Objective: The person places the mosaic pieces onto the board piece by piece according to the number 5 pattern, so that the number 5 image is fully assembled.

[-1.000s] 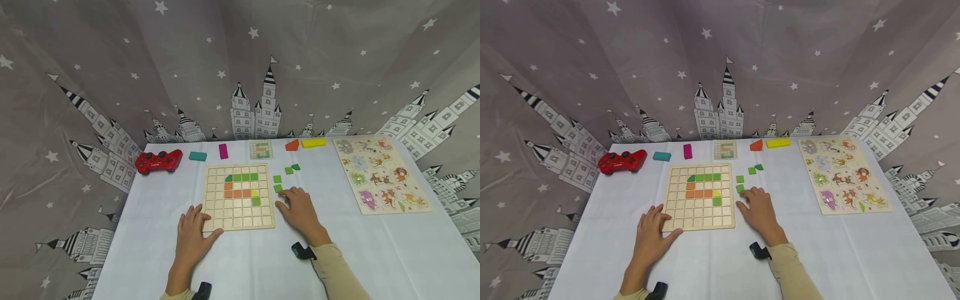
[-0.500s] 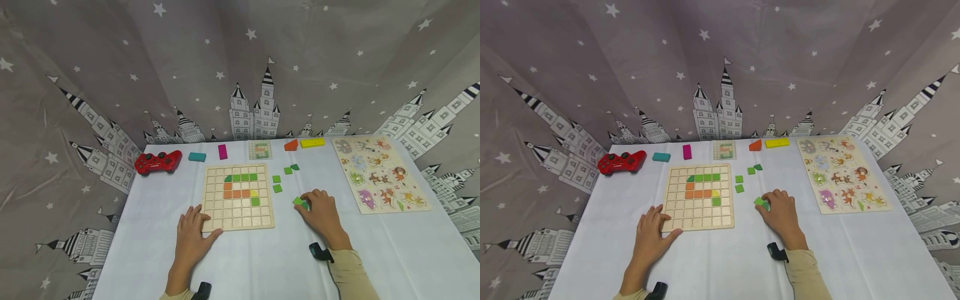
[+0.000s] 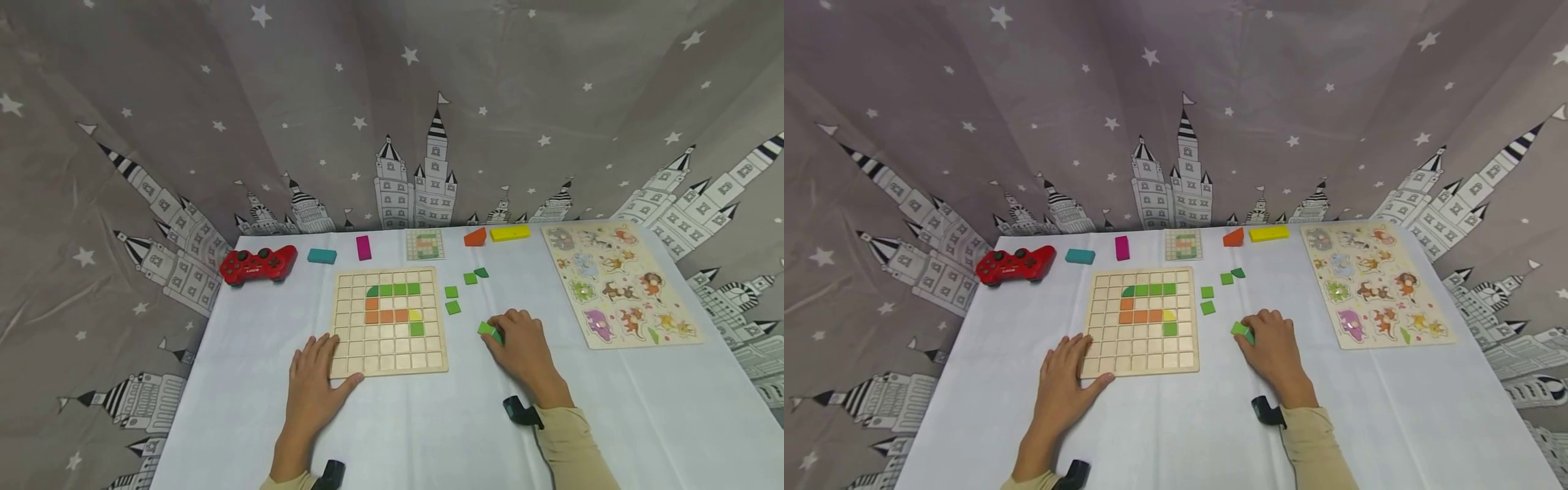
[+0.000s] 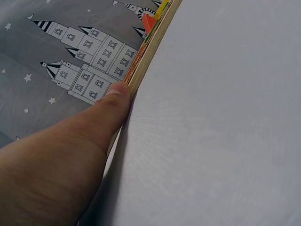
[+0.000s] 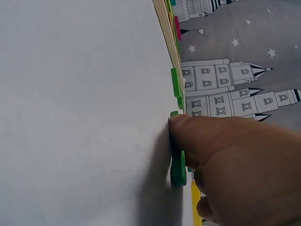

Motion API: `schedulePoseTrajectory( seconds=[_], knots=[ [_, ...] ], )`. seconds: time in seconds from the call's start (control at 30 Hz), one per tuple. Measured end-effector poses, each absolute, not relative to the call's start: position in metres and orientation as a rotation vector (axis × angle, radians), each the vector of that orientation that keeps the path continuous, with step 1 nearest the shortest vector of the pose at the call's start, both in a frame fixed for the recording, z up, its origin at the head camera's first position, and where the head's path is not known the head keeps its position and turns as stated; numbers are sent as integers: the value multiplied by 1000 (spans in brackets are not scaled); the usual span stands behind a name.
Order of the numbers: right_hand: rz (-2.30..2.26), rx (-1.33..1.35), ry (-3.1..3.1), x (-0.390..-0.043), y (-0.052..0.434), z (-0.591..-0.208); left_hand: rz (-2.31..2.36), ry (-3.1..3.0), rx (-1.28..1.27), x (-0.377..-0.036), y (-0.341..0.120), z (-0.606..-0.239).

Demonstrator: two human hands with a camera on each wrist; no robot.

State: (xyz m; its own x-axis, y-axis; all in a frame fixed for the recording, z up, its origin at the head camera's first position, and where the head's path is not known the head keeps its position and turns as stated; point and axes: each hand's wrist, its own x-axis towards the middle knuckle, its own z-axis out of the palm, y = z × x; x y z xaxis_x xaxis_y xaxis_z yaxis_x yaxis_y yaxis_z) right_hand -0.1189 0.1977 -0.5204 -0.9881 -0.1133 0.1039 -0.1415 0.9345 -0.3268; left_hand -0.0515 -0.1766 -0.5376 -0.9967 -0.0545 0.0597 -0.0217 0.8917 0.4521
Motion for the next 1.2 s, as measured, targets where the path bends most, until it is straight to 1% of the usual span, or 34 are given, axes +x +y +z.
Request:
schedulePoseTrajectory(
  seconds=[0.13, 0.23, 0.53, 0.7, 0.87, 1.2],
  knots=[
    [534, 240, -2971, -121, 193, -523, -676, -3015, 43, -51, -177, -538],
    [571, 323, -2920, -122, 184, -526, -632, -3030, 25, -50, -178, -538],
    [647, 610, -2853, -120, 137, -524, -567, -3072, -3, -51, -177, -539],
    [665, 723, -2839, -118, 115, -521, -560, -3072, -1, -50, -177, -539],
    [648, 762, -2847, -116, 104, -520, -569, -3073, 3, -51, -178, -540],
    [587, 741, -2869, -114, 99, -522, -592, -3058, 6, -51, -178, -540]
  ],
)
